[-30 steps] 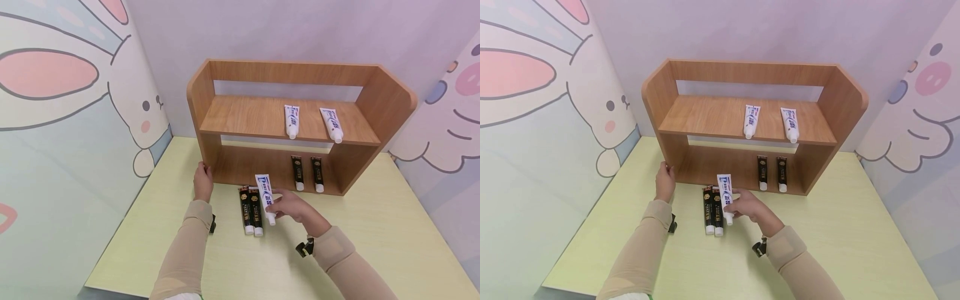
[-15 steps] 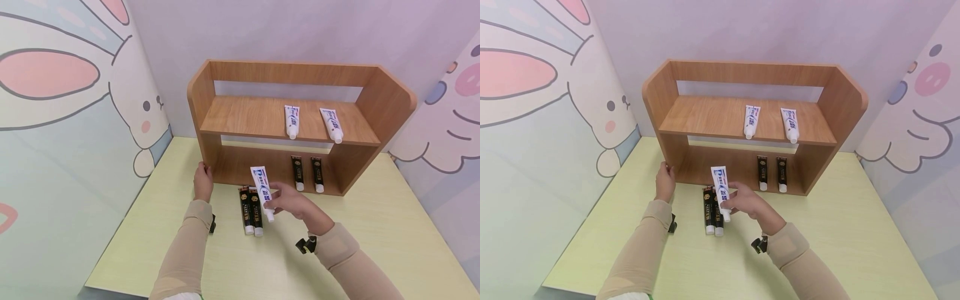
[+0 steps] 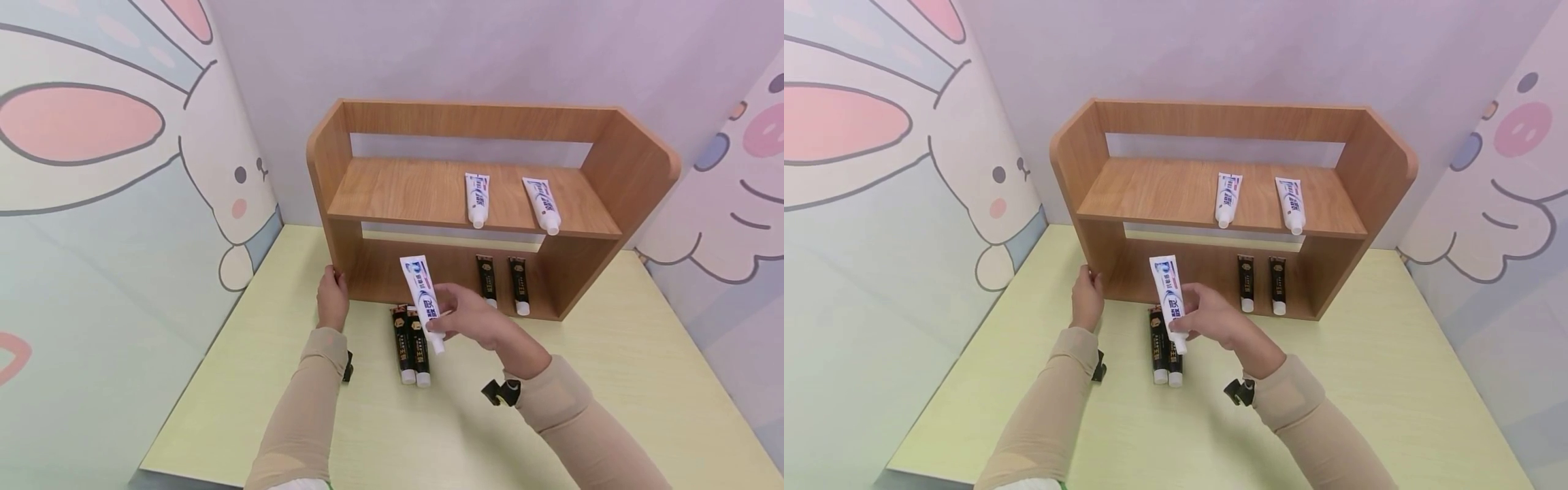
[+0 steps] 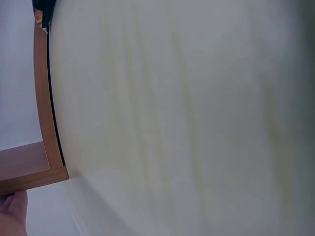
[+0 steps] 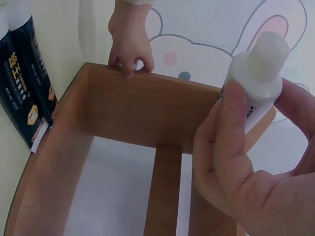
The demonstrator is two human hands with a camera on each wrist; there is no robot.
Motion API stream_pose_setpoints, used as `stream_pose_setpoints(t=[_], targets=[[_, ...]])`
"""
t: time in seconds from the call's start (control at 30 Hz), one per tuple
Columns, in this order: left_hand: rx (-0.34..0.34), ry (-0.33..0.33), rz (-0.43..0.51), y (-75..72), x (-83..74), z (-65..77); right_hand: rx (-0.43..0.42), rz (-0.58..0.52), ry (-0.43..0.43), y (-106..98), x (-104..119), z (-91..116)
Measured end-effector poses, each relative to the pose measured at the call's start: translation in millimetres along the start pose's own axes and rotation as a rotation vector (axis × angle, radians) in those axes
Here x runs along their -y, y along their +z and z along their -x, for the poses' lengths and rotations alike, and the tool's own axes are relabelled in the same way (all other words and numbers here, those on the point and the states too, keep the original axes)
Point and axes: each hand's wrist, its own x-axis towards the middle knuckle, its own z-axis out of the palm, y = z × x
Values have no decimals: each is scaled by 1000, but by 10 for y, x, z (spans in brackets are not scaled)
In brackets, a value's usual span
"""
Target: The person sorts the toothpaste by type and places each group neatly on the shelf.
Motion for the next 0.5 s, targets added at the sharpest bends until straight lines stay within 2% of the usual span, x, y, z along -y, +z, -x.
stream_pose_setpoints(t=[0.3,0.5], targets=[[6,-12,-12,-15,-31,21,23,7,-48,-35,276,45],[10,-19,-14,-25,-52,30,6,24,-65,-81,452,48]])
